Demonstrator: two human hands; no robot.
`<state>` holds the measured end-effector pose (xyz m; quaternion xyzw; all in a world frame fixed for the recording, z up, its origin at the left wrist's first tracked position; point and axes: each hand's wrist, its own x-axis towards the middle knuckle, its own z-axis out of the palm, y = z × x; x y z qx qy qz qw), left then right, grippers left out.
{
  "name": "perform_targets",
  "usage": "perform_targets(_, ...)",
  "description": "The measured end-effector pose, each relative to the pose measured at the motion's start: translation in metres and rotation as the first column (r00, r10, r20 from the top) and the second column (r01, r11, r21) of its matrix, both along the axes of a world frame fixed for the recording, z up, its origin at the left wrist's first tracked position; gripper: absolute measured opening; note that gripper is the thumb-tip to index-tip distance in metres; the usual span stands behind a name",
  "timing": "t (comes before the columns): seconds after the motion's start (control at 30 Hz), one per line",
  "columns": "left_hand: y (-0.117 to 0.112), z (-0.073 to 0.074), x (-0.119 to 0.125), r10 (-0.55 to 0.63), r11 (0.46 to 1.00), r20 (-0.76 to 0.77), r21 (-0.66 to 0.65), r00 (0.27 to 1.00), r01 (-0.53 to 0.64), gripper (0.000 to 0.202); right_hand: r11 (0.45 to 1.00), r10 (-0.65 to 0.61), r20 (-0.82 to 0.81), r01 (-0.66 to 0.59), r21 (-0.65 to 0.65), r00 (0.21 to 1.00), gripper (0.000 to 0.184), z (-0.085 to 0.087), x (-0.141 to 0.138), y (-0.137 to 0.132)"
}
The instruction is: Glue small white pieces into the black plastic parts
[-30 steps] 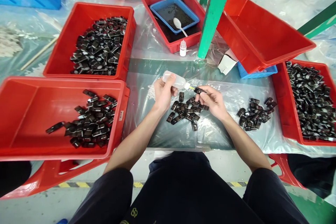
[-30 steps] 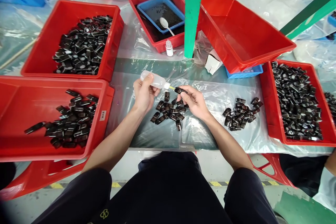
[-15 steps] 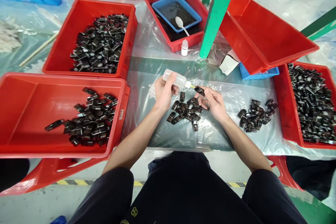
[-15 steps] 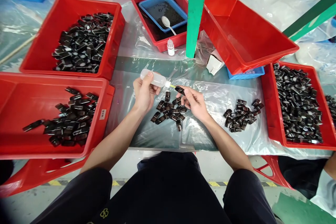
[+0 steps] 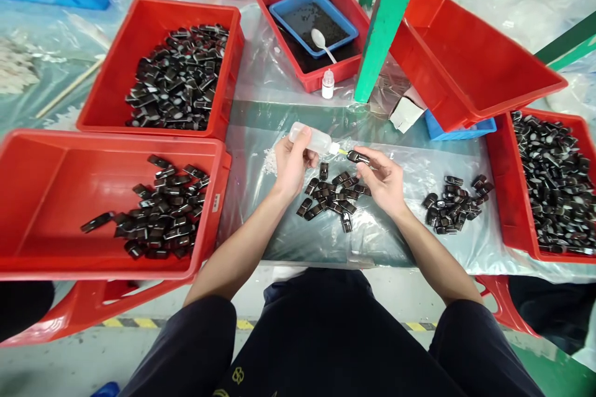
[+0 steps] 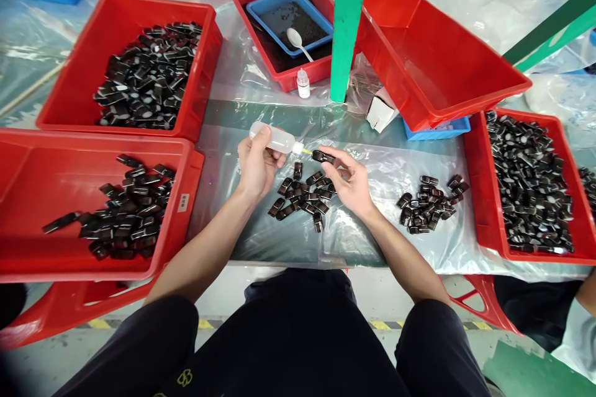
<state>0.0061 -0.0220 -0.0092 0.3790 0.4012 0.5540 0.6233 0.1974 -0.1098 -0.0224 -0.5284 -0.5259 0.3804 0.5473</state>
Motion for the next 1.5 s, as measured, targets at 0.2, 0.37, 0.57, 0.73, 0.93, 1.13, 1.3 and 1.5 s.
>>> perform_targets(0.2, 0.0009, -0.0016, 0.0, 0.016, 1.0, -0.004, -0.01, 1.0, -0.016, 0.054, 1.0, -0.007, 0.035, 0.007, 0.001, 0.999, 0.04, -0.0007, -0.0005, 0.0004)
perform_targets(0.37, 0.0005, -0.002, 0.0001, 0.015, 0.999, 0.01, 0.028, 1.0, -0.016, 0.059, 1.0, -0.012, 0.044, 0.011, 0.013, 0.999, 0.039, 0.0013, -0.0013, -0.0006)
perform_targets(0.57, -0.0006, -0.0001, 0.0003, 0.015, 1.0, -0.002, 0.003, 1.0, -0.015, 0.057, 1.0, -0.026, 0.036, 0.026, 0.01, 0.999, 0.041, 0.0022, -0.0026, -0.0016)
perform_targets(0.73, -0.0007, -0.0005, -0.0004, 0.015, 1.0, 0.003, -0.003, 1.0, -0.015, 0.053, 0.999, -0.03, 0.041, 0.029, 0.013, 0.999, 0.039, 0.0012, -0.0023, -0.0016)
perform_targets(0.93, -0.0002, -0.0018, -0.0011, 0.019, 1.0, -0.002, -0.002, 1.0, -0.019, 0.053, 1.0, -0.019, 0.037, 0.018, 0.024, 0.999, 0.038, 0.0003, -0.0022, -0.0015)
perform_targets(1.13, -0.0019, 0.0032, -0.0003, 0.01, 1.0, 0.009, -0.011, 1.0, -0.01, 0.054, 1.0, -0.024, 0.041, 0.024, 0.004, 0.999, 0.04, -0.0004, -0.0021, -0.001)
perform_targets(1.3, -0.001, 0.0038, 0.0005, -0.004, 0.999, 0.023, -0.046, 1.0, 0.005, 0.053, 0.999, -0.035, 0.038, 0.036, -0.009, 0.999, 0.039, -0.0035, -0.0007, 0.0)
perform_targets(1.5, 0.0056, 0.0068, -0.0004, 0.042, 0.986, 0.117, -0.165, 0.992, -0.023, 0.053, 0.998, -0.064, 0.055, 0.065, -0.006, 0.996, 0.041, -0.0075, 0.0033, 0.0032)
